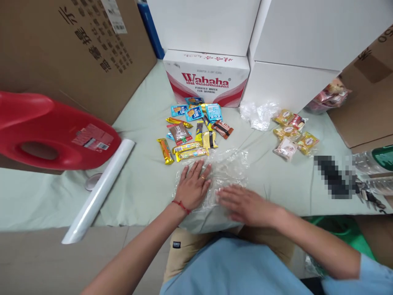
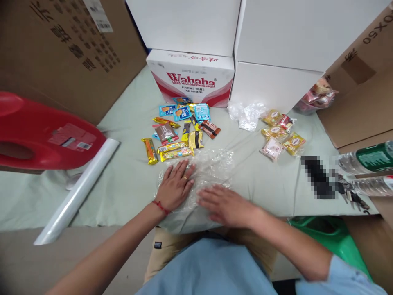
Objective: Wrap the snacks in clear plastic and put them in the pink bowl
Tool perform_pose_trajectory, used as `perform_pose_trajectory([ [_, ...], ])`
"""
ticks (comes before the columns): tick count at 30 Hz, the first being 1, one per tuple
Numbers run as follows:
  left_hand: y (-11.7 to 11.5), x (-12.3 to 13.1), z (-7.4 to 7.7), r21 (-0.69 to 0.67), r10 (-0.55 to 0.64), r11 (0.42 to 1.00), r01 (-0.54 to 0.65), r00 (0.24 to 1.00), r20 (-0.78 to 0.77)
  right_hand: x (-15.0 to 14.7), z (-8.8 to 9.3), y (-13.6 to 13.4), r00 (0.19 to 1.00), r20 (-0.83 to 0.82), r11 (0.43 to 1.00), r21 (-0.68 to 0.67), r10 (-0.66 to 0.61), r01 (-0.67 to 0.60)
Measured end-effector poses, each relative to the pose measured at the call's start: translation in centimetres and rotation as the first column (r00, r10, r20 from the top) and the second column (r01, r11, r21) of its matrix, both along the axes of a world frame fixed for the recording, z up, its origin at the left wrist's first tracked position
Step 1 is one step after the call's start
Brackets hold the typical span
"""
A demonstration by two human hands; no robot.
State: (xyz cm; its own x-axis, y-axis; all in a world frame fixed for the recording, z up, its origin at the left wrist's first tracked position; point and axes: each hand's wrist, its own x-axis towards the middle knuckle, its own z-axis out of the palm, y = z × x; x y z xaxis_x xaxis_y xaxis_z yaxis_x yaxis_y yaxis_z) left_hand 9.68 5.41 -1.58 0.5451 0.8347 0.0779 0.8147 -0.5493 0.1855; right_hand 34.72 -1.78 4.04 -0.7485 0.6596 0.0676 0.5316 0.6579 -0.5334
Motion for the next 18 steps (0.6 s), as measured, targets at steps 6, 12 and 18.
perform_pose_trajectory([
  [6, 0.2, 0.4, 0.2, -0.019, 0.095, 0.995, -0.095, 0.995, -0.007, 5.1, 0.7, -9.6, 0.994, 0.034, 0.921, -0.374, -0.104, 0.109],
  [12, -0.2, 0.8, 0.5, -0.019, 0.165, 0.986, -0.165, 0.986, -0.009, 7.4, 0.2, -4.9, 0.643, 0.159, 0.599, -0.250, -0.749, 0.760],
  [18, -1.9, 1.1, 0.8, -0.014, 0.154, 0.988, -0.154, 0.988, -0.013, 2.1, -2.0, 1.4, 0.493, 0.257, 0.495, -0.059, -0.831, 0.867],
])
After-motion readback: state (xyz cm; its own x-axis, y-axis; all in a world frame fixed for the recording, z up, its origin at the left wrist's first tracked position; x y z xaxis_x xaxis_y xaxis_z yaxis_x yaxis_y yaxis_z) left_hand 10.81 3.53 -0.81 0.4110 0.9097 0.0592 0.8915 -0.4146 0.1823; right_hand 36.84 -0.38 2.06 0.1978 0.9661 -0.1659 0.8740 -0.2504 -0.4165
